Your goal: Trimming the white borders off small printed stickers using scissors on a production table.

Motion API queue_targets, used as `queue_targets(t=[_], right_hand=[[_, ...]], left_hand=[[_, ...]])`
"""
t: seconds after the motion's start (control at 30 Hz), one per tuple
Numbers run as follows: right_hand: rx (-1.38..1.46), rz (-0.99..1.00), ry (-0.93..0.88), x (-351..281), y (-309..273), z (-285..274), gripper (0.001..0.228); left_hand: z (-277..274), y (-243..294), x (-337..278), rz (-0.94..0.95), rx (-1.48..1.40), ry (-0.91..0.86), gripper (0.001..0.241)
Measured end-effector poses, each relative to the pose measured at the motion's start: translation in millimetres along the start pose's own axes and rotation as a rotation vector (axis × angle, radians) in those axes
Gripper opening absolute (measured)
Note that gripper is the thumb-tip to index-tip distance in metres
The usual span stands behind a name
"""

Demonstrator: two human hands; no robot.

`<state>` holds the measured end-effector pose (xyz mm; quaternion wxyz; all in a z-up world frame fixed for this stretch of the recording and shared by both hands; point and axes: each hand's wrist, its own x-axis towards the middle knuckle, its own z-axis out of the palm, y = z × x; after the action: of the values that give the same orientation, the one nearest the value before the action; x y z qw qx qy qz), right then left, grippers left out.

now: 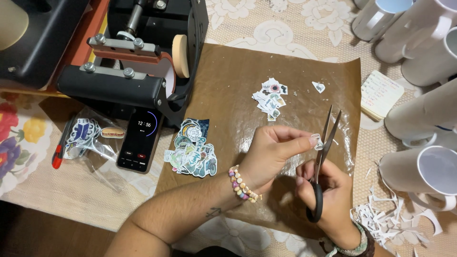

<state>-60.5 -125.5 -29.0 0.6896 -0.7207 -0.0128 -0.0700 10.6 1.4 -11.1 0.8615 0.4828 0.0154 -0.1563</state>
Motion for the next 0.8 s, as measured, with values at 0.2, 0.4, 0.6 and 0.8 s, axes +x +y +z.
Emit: queue_targets(t=[0.2, 0.4, 0.6, 0.8], right_hand=[[-0.070, -0.006, -0.045, -1, -1, -4, 0.019], [-0.062, -0.001, -0.048, -1, -5, -2, 0.017], [-0.048, 0.031, -0.072, -4, -1, -6, 0.019], [-0.057, -0.003, -0.111, -3, -1, -8, 0.018]], left_hand=[[-1, 4, 2, 0.000, -0.010, -0.013, 0.011], [-3, 5, 3, 0.007, 0.034, -0.025, 0.012], [-7, 7, 6, 0.041, 0.128, -0.077, 0.010], [-8, 22, 7, 0.062, 0.219, -0.174, 0.008]])
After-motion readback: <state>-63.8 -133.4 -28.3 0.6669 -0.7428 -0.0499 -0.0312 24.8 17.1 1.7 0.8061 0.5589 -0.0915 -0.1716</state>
